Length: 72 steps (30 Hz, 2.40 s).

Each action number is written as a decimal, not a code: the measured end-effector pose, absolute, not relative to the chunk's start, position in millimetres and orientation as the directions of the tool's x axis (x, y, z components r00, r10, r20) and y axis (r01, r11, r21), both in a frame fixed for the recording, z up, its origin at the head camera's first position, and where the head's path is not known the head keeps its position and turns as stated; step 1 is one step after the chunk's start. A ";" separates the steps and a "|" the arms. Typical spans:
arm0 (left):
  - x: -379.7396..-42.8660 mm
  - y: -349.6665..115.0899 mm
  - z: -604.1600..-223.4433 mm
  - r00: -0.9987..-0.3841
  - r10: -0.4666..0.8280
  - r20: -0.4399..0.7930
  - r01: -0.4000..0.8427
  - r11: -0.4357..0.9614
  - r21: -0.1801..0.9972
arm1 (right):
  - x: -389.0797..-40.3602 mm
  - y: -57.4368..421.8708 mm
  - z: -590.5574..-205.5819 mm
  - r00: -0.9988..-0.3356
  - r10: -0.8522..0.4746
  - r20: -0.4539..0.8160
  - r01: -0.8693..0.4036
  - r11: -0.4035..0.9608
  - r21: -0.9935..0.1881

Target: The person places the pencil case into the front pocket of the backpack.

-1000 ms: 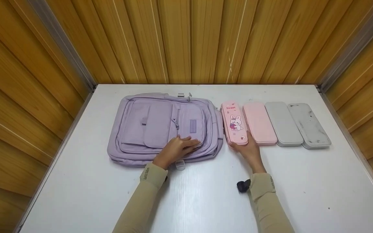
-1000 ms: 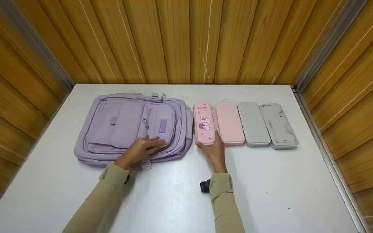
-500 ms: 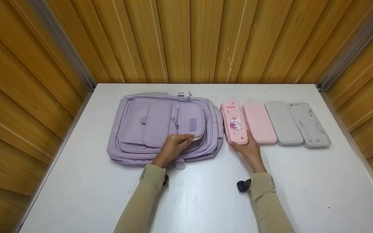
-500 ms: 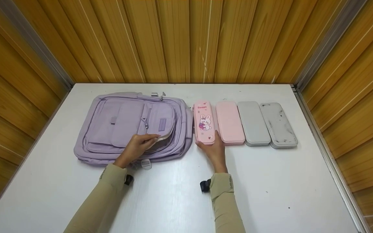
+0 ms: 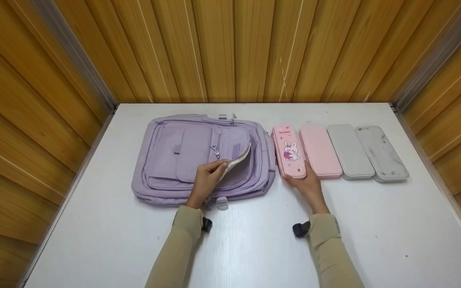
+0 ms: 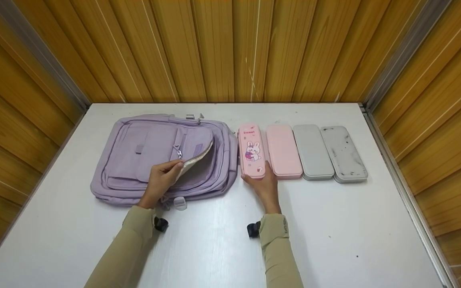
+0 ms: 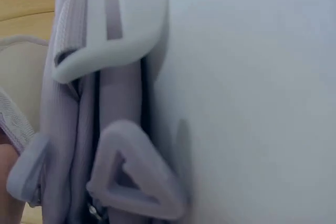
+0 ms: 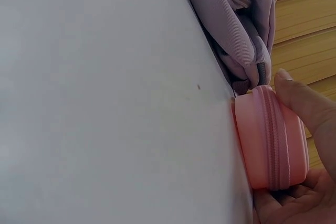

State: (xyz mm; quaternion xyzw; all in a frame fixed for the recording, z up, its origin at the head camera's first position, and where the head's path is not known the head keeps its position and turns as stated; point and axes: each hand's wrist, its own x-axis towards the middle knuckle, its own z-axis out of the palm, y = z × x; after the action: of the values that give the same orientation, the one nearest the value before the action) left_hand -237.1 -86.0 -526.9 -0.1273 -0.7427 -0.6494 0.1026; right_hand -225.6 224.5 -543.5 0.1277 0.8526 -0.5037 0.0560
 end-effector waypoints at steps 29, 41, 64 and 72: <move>-238.7 -101.4 -532.8 -0.921 -0.389 0.003 0.271 -0.636 0.723 | -224.6 225.8 -543.4 -0.965 0.145 -0.220 0.262 0.432 -0.863; -234.1 -111.8 -535.4 -0.932 -0.346 -0.107 0.222 -0.778 0.588 | -222.7 225.4 -542.3 -0.964 0.175 -0.201 0.258 0.423 -0.869; -231.8 -113.3 -538.0 -0.944 -0.320 -0.081 0.245 -0.844 0.478 | -221.4 228.4 -534.2 -0.939 0.275 -0.208 0.295 0.330 -0.897; -231.5 -114.7 -539.6 -0.950 -0.306 -0.069 0.244 -0.859 0.451 | -221.6 230.7 -528.1 -0.949 0.244 -0.199 0.271 0.312 -0.910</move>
State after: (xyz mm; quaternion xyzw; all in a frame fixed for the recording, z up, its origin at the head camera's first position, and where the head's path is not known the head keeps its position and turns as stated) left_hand -231.5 -114.7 -539.6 0.0691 -0.2240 -0.9616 0.1428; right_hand -221.6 230.7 -528.1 0.1589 0.8099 -0.5644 0.0123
